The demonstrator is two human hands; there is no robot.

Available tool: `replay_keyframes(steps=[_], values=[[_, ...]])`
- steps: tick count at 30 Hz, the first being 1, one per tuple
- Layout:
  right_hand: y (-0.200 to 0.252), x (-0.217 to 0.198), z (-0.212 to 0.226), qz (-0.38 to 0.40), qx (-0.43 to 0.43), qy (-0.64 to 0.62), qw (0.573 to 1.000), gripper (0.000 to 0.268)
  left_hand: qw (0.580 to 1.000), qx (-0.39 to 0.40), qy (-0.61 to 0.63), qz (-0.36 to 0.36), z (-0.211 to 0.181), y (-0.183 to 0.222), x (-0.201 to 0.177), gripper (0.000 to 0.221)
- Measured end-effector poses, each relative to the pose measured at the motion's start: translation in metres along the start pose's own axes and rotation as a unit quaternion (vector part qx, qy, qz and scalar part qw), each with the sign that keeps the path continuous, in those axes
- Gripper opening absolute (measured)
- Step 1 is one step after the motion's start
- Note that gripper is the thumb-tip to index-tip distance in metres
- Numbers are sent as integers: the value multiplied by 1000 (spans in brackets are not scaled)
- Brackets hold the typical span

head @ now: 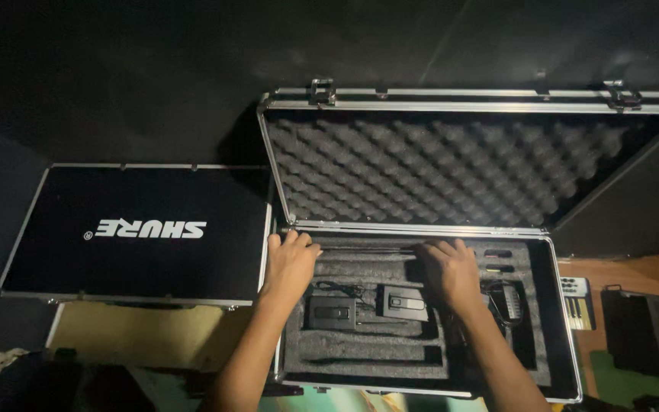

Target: The person places audio transmitters, cables, and antenna rods into the foam cutouts of a hard equipment case.

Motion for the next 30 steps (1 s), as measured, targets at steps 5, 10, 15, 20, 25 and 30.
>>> replay_keyframes(steps=[5,10,15,20,25,30], values=[[0,0,4,-1,-30,63,998,40,996,2,-32,80,-1,-3,0,17],[-5,-2,17,28,-26,110,993,27,994,10,-30,100,-6,-7,-13,35],[-6,-8,35,40,-27,138,989,42,993,12,-44,112,-10,-8,-15,42],[-5,-11,41,53,-14,141,988,47,994,0,-34,101,-10,-6,-11,37],[-5,-7,41,55,-9,155,986,52,993,-1,-46,108,-9,-4,-9,34],[-1,-3,42,75,5,170,983,49,993,-6,-35,110,-6,-2,0,29]])
Point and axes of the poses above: each hand's wrist, its own y-axis away from the middle knuckle, its own x-axis out of the palm, z = x × y, the point moved 2 cm from there along -y, towards the middle knuckle, and after that the axes turned 5 degrees about x, right-handed, at the moved point
